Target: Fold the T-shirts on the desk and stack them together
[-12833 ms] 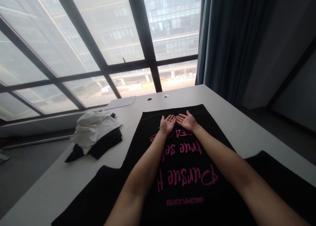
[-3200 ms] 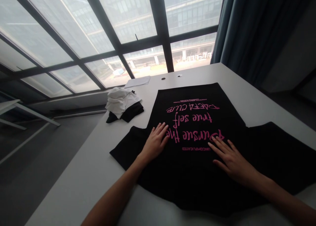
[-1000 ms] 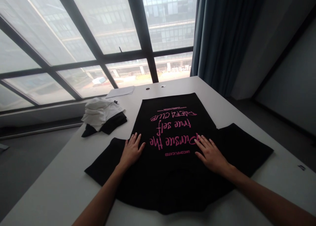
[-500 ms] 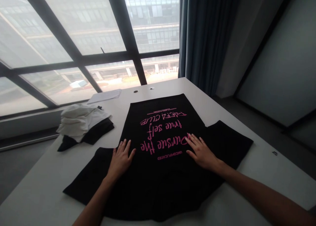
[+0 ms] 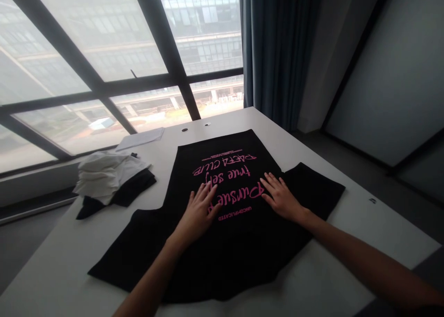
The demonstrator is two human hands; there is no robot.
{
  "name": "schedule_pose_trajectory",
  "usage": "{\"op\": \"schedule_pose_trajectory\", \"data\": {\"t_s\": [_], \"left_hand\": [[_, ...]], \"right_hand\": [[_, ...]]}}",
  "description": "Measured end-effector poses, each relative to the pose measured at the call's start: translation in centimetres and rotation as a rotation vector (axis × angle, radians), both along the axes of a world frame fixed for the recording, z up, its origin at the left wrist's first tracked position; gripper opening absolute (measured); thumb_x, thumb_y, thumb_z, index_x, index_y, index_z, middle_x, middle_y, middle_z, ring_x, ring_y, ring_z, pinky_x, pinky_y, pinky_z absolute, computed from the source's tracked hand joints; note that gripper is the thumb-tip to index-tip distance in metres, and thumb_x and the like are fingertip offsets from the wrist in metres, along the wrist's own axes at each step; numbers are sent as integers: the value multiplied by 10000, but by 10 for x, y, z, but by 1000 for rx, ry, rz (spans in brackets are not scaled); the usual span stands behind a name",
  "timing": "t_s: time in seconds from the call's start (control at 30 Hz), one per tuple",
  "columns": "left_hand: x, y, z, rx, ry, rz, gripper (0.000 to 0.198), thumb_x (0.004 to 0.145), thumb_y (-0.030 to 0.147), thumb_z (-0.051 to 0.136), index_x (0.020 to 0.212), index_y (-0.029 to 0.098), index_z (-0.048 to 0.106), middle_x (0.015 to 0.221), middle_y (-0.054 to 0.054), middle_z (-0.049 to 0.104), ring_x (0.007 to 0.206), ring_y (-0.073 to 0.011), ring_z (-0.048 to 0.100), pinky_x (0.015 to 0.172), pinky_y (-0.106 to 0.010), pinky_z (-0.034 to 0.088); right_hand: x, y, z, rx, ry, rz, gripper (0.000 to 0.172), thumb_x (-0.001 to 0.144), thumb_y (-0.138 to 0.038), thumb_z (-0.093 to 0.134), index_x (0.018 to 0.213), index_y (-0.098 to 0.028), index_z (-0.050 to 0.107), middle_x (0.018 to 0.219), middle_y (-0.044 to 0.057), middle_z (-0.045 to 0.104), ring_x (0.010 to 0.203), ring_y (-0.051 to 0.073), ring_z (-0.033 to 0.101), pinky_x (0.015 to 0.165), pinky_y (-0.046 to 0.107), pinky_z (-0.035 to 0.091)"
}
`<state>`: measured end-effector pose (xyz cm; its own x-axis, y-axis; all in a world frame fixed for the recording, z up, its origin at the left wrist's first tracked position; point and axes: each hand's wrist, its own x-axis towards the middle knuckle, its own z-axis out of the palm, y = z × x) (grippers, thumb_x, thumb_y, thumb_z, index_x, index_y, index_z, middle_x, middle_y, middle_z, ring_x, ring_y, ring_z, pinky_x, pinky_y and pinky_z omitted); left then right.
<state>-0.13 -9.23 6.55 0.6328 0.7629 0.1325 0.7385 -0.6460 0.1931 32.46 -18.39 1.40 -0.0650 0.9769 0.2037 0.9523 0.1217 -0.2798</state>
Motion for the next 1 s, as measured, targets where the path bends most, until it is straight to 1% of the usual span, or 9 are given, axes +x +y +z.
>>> {"op": "schedule_pose_trajectory", "data": {"t_s": [0.07, 0.13, 0.23, 0.3, 0.4, 0.47, 0.7, 0.87, 1.0], "left_hand": [[42, -8, 8, -39, -28, -104, 603, 1037, 477, 393, 1589, 244, 320, 1667, -70, 254, 1554, -280, 149, 1242, -561, 166], [82, -14, 6, -71, -40, -170, 559, 1034, 410, 406, 1554, 205, 389, 1652, -89, 292, 1550, -285, 168, 1242, -554, 190], [127, -23, -13, -99, -41, -232, 554, 996, 303, 438, 1534, 170, 412, 1631, -113, 334, 1536, -296, 220, 1235, -561, 216], [142, -28, -30, -93, -38, -252, 625, 952, 268, 470, 1555, 142, 363, 1644, -123, 297, 1539, -290, 209, 1241, -544, 212], [150, -34, -47, -64, -36, -268, 697, 921, 273, 484, 1576, 122, 300, 1663, -130, 232, 1546, -276, 184, 1251, -523, 193], [150, -35, -52, -53, -24, -282, 684, 934, 304, 480, 1575, 140, 305, 1663, -124, 237, 1546, -276, 186, 1251, -529, 189], [149, -34, -53, -24, 30, -288, 649, 959, 342, 490, 1554, 121, 356, 1657, -130, 247, 1546, -288, 183, 1253, -534, 182], [149, -32, -56, -18, 16, -293, 646, 960, 333, 499, 1557, 136, 348, 1658, -122, 254, 1545, -281, 190, 1255, -527, 183], [149, -32, -55, -18, 10, -294, 633, 960, 333, 507, 1548, 147, 363, 1658, -116, 258, 1544, -279, 197, 1255, -528, 186]], "right_hand": [[2, 3, -9, -64, -29, -27, 646, 1046, -519, 318, 1589, -169, 322, 1668, 141, 213, 1552, 286, 144, 1231, 566, 160], [4, 4, -17, -96, -42, -32, 672, 1037, -546, 328, 1600, -179, 293, 1666, 148, 214, 1550, 293, 148, 1225, 578, 162], [3, 4, -21, -97, -49, -31, 677, 1033, -542, 331, 1602, -178, 289, 1663, 153, 222, 1548, 288, 160, 1226, 565, 172], [2, 4, -20, -108, -55, -44, 660, 1035, -507, 333, 1591, -151, 315, 1656, 159, 240, 1547, 281, 170, 1232, 545, 166], [0, 4, -16, -125, -61, -61, 641, 1031, -450, 338, 1584, -125, 330, 1651, 157, 255, 1547, 275, 174, 1240, 527, 158], [-1, 4, -14, -124, -55, -60, 637, 1026, -432, 346, 1583, -124, 332, 1648, 155, 265, 1545, 276, 180, 1241, 527, 156], [0, 7, -11, -38, 28, -120, 632, 1013, -368, 353, 1583, -98, 322, 1658, 150, 237, 1548, 260, 170, 1241, 491, 198], [3, 8, -11, -111, -5, -102, 637, 1022, -404, 347, 1548, -45, 378, 1631, 187, 285, 1536, 281, 215, 1246, 500, 178], [8, 9, -13, -93, 34, -122, 644, 1021, -403, 353, 1558, -46, 355, 1636, 181, 279, 1537, 268, 213, 1242, 480, 206]]}}
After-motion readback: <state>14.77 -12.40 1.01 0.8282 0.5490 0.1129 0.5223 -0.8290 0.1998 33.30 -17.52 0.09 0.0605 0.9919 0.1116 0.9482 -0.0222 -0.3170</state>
